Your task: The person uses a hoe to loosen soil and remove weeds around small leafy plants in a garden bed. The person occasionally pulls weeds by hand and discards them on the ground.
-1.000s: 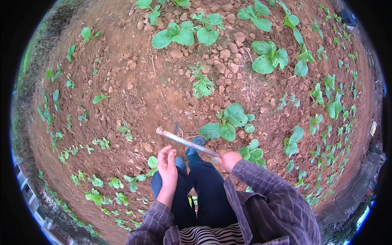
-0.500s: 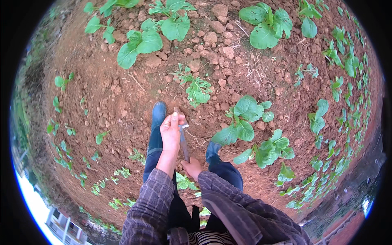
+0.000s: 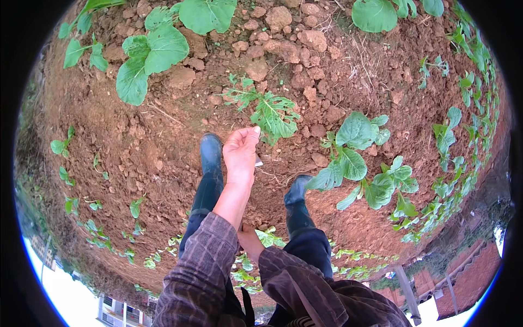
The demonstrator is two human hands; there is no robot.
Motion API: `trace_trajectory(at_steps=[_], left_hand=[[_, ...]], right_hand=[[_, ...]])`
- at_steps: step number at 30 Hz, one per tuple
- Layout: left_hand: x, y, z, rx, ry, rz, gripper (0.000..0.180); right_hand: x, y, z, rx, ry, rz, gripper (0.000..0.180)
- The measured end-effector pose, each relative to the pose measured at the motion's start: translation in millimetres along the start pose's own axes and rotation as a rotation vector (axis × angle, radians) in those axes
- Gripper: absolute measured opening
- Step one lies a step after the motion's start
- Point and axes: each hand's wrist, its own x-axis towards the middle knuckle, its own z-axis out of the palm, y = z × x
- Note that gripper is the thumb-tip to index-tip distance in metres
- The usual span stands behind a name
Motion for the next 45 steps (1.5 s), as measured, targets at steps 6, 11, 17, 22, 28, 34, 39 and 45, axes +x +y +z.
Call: trace_trajectory(at_steps=[6,11,17,22,28,34,39,45], left_hand=[[14.8,-8.0,12.5,0.159,0.025,0.031,0.026],[20.9,-6.1,24.8,0.217,0.061,-0.058,0.027],[23.7,-10.8,29.6,0.1,0.035,-0.067,0.02],[23.6,-16.6,27.0,0.039,0.055,-0.022,0.012],[13.1,-5.4,21.2,0.081,0.04,-0.002,0.012],[-1.6,6.7,17.1,0.104,0.037,-0.115,0.017],[-19.7,-5.2,2.1,0.095,0.093,0.101,0.012],[-32.7,-14.3,-18.7,0.137,0.089,0.222,0.005]], right_hand=[[-0.7,1.8,9.2,0.017,-0.002,-0.049,0.024],[-6.7,-2.5,14.5,0.004,-0.008,-0.128,0.031],[-22.1,-23.6,15.4,0.065,-0.035,-0.078,0.029],[-23.5,-24.7,17.2,0.09,-0.012,-0.071,0.026],[-11.3,-13.0,7.6,0.086,-0.013,0.018,0.028],[-8.7,-13.1,3.0,0.159,-0.034,-0.012,0.03],[-13.7,-16.6,2.4,0.1,-0.075,-0.033,0.016],[-23.7,-25.9,-0.7,0.166,-0.103,-0.01,0.015]])
